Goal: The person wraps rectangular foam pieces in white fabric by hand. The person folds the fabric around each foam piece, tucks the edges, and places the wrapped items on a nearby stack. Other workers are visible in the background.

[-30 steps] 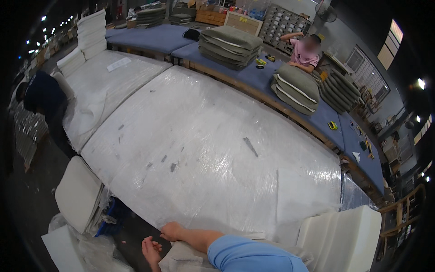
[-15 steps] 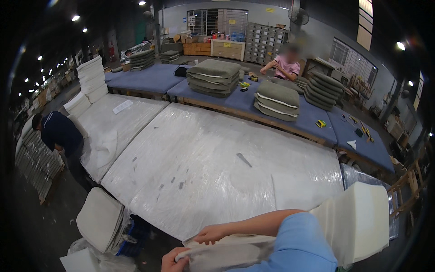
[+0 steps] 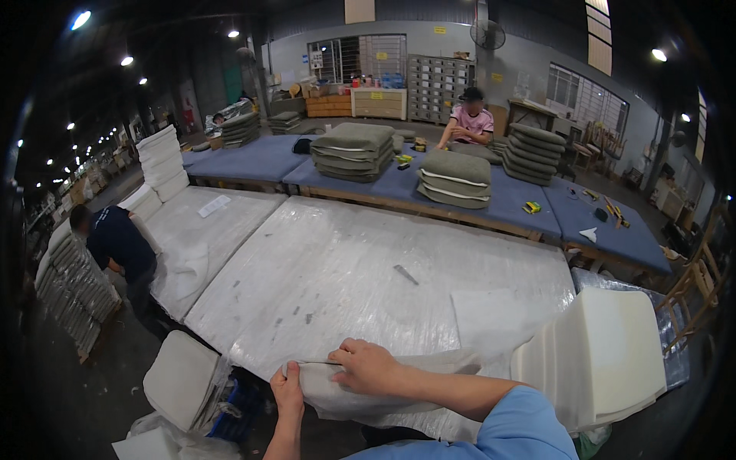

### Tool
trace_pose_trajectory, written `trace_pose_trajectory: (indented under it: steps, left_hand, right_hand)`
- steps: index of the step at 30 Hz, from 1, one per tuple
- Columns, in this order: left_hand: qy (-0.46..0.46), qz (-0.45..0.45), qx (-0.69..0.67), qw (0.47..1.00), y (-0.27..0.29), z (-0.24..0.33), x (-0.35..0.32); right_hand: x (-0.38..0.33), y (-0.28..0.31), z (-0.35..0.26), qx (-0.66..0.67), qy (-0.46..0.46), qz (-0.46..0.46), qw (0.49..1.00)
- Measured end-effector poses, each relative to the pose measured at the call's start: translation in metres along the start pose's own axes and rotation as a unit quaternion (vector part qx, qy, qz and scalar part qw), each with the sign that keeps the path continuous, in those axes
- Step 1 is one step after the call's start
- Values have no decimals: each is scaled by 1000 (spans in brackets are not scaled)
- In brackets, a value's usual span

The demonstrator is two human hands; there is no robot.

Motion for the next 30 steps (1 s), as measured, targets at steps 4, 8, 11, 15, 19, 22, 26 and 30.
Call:
trace_pose_trajectory:
  steps: [4, 8, 11, 15, 19, 22, 26, 30]
  left_hand:
    - [9, -6, -4, 1000, 1, -8, 16]
    - [26, -21, 21, 999, 8, -12, 25]
    - [-67, 1, 26, 997, -3, 7, 22]
    - [-114, -50, 52, 991, -20, 28, 5]
    - [-69, -53, 146, 985, 4, 30, 15]
    - [-90, -39, 159, 982, -1, 31, 13]
    - [-117, -10, 127, 985, -8, 27, 11]
    - [-102, 12, 113, 988, -13, 25, 11]
  right_hand:
    - [8, -2, 6, -64, -6, -35, 997]
    - [16, -1, 6, -16, -2, 8, 1000]
    - [13, 1, 2, -15, 24, 70, 997]
    - [-4, 5, 2, -3, 37, 112, 993]
    - [-16, 18, -6, 22, 0, 48, 999]
    - [-45, 42, 13, -29, -48, -15, 998]
    - [-61, 51, 20, -56, -44, 0, 997]
    - [-82, 65, 29, -21, -77, 37, 996]
Point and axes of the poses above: each hand's wrist, its own x-axis towards the middle knuckle, its own y-axis out of the back of the hand, z = x × y, the point moved 2 cm from there along x, towards the middle knuckle, and after that the axes turned 6 degrees about y, right-handed, at the moved point
